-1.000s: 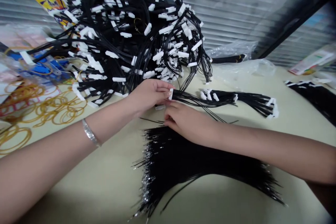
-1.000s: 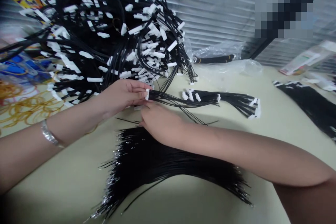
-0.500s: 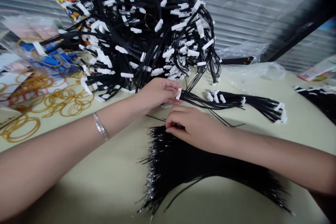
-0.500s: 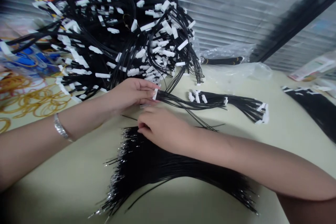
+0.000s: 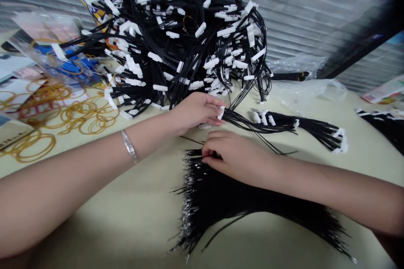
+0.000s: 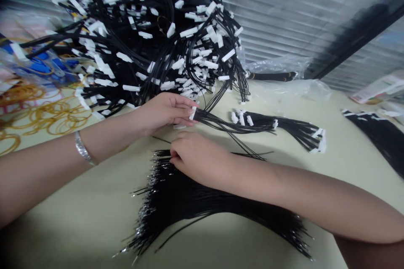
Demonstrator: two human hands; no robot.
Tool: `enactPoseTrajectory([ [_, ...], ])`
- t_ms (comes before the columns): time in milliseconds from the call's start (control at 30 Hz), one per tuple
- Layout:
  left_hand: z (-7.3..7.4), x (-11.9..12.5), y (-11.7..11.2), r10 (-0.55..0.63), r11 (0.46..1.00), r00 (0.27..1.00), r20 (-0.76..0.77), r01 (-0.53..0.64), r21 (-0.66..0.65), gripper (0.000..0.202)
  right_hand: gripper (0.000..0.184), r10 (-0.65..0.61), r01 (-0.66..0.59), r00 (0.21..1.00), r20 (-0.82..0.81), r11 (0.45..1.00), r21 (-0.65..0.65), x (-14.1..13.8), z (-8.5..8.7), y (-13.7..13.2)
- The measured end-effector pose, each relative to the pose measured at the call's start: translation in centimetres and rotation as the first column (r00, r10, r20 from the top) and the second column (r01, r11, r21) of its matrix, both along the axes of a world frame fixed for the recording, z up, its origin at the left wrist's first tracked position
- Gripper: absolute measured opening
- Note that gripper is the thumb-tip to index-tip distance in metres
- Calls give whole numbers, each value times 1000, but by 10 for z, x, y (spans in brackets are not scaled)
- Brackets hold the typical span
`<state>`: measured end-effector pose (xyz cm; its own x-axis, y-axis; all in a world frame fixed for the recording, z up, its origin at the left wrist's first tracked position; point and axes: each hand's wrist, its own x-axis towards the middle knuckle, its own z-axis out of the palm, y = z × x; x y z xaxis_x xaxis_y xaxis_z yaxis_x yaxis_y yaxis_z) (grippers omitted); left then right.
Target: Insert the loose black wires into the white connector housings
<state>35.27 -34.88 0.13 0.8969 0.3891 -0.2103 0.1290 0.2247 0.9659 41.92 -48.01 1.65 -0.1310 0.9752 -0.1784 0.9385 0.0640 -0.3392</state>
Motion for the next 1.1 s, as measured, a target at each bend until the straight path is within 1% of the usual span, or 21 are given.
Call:
enactPoseTrajectory([
  [233, -2, 1, 0, -6, 1000, 1000, 11, 6, -1, 23, 16, 37, -41, 998, 60, 997, 67, -6, -7, -5],
  [300, -2, 1, 0, -9, 1000, 1000, 7, 9, 1, 23, 16, 8, -12, 998, 54, 998, 62, -6, -6, -6],
  [400, -1, 0, 0, -9, 1000, 1000, -1, 9, 3, 22, 13, -87, 86, 995, 39, 996, 34, -3, -1, -9],
  [467, -1, 0, 0, -13, 1000, 1000, -6, 13, 4, 23, 13, -156, 156, 988, -2, 988, 0, 0, 4, -11],
  [533, -1, 0, 1, -12, 1000, 1000, -12, 12, 5, 24, 13, -205, 204, 976, -79, 979, -20, 2, 7, -12],
  [600, -1, 1, 1, -8, 1000, 1000, -19, 8, 9, 24, 13, -222, 223, 963, -155, 975, -13, 4, 9, -14],
  [733, 0, 2, 1, 5, 1000, 1000, -24, -4, 27, 24, 15, -226, 240, 940, -254, 971, 24, 9, 13, -22],
  [833, 2, 1, -4, 24, 999, 999, -29, -23, 43, 23, 14, -248, 286, 900, -359, 956, 58, 19, 22, -30],
  [900, 4, 0, -11, 30, 998, 999, -43, -27, 59, 23, 13, -311, 362, 869, -383, 930, 67, 31, 28, -35],
  [967, 4, -2, -19, 34, 997, 997, -65, -30, 66, 24, 14, -396, 441, 840, -371, 897, 41, 44, 31, -38],
  [1033, 1, -6, -25, 64, 998, 993, -96, -63, 17, 24, 16, -448, 477, 821, -354, 879, -6, 57, 31, -39],
  [1100, -5, -12, -29, 110, 993, 983, -148, -116, -28, 26, 16, -444, 464, 825, -350, 885, -28, 66, 26, -37],
])
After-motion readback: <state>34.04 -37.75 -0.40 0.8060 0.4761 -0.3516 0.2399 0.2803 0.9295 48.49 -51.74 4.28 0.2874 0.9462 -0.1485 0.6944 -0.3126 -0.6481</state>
